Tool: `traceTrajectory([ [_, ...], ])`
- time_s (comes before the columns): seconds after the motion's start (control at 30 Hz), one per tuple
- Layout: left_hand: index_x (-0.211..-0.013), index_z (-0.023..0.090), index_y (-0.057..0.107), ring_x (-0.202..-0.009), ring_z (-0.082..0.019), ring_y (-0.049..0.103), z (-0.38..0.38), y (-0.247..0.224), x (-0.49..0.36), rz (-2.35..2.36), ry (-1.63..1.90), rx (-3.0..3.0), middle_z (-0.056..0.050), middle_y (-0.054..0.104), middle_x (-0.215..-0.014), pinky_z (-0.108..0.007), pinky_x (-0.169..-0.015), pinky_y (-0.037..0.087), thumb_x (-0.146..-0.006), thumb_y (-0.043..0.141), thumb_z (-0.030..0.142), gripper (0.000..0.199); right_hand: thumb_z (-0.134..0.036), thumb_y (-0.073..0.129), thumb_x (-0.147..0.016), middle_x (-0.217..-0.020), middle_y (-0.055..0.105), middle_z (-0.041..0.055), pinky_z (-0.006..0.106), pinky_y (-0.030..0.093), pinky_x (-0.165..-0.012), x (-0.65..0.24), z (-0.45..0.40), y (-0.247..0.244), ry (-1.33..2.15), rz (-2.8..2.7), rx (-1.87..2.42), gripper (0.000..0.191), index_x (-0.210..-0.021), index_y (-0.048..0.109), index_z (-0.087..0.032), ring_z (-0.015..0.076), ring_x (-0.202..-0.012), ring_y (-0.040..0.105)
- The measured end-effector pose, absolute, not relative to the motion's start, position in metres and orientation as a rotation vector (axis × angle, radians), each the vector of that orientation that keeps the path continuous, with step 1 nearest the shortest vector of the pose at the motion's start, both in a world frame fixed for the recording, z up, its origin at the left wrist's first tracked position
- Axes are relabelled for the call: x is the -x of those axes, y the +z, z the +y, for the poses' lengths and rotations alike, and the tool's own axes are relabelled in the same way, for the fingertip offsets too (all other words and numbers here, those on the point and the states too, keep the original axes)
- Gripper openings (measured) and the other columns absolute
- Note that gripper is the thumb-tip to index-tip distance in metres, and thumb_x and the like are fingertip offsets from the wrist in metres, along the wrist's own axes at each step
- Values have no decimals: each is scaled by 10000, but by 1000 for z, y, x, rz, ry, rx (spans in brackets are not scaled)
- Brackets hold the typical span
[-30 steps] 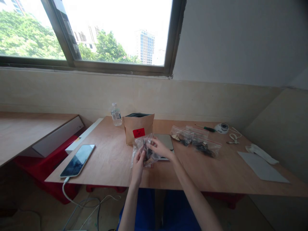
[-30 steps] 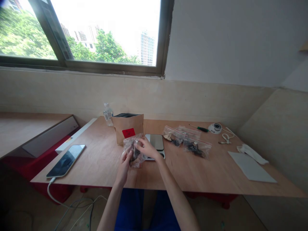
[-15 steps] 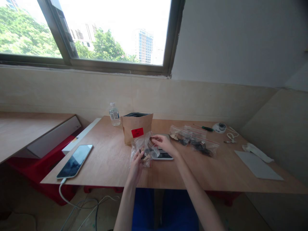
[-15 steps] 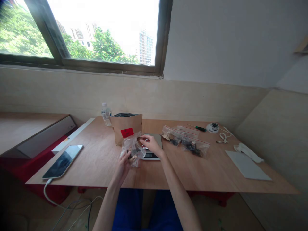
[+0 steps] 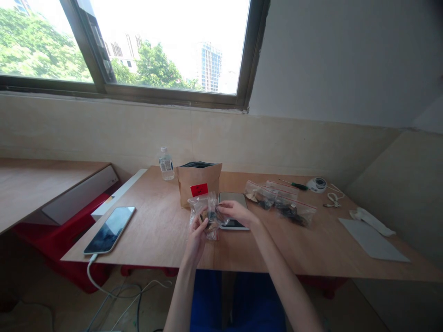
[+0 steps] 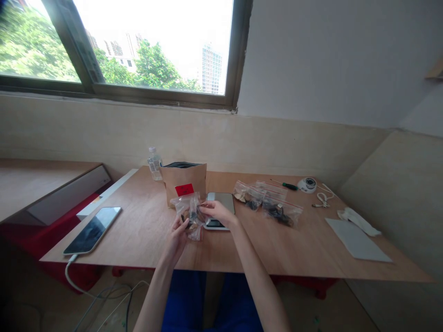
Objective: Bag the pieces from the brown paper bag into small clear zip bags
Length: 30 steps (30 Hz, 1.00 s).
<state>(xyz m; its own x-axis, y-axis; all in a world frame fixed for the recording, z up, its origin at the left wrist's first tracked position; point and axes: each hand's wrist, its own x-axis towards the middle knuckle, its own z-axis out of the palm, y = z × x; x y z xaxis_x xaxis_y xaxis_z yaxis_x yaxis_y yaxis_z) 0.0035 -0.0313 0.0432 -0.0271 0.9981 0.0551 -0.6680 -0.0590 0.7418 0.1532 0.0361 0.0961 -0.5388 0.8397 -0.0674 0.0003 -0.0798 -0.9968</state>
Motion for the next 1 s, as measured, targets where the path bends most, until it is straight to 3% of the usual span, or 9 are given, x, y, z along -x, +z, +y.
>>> traceTrajectory([
  [0.23, -1199, 226, 553, -1087, -202, 589, -31, 45, -4, 647, 1573, -691, -80, 598, -1217, -280, -870, 482, -757, 681, 243, 461, -408, 810, -574, -724, 637, -12, 206, 376, -541, -153, 32, 93, 1766, -1427, 916, 458, -933, 682, -155, 71, -546, 497],
  [0.4, -1127, 193, 584, -1056, -185, 608, -29, 42, -3, 631, 1595, -614, -70, 628, -1166, -273, -875, 485, -754, 692, 240, 391, -347, 838, -529, -774, 675, 16, 226, 437, -604, -158, 40, 89, 1745, -1340, 952, 461, -920, 700, -144, 91, -610, 565],
  [0.6, -1025, 169, 618, -1037, -160, 627, -27, 41, -2, 718, 1616, -424, -58, 680, -1066, -257, -964, 444, -735, 706, 176, 303, -289, 804, -544, -773, 700, 29, 256, 470, -664, -150, 79, 139, 1364, -1413, 903, 328, -833, 718, -161, 127, -689, 603],
  [0.73, -1159, 154, 573, -1152, -208, 566, -29, 49, -4, 635, 1570, -532, -119, 620, -1208, -318, -1033, 401, -803, 645, 299, 391, -214, 753, -596, -739, 698, 31, 239, 469, -632, -125, 96, 181, 1274, -1671, 852, 230, -814, 722, -147, 130, -680, 606],
  [0.87, -1303, 223, 453, -1187, -229, 539, -26, 47, -9, 609, 1527, -514, -126, 559, -1293, -370, -1021, 412, -835, 553, 482, 544, -202, 741, -606, -695, 690, 28, 226, 459, -605, -108, 87, 179, 1361, -1819, 856, 220, -812, 718, -129, 127, -651, 605],
  [1.0, -1298, 222, 435, -1165, -237, 554, -23, 30, -14, 771, 1484, -500, -127, 551, -1296, -349, -1008, 409, -739, 693, 413, 645, -274, 730, -639, -799, 705, 46, 250, 484, -655, -106, 76, 158, 1364, -1754, 804, 251, -851, 702, -142, 146, -725, 629],
])
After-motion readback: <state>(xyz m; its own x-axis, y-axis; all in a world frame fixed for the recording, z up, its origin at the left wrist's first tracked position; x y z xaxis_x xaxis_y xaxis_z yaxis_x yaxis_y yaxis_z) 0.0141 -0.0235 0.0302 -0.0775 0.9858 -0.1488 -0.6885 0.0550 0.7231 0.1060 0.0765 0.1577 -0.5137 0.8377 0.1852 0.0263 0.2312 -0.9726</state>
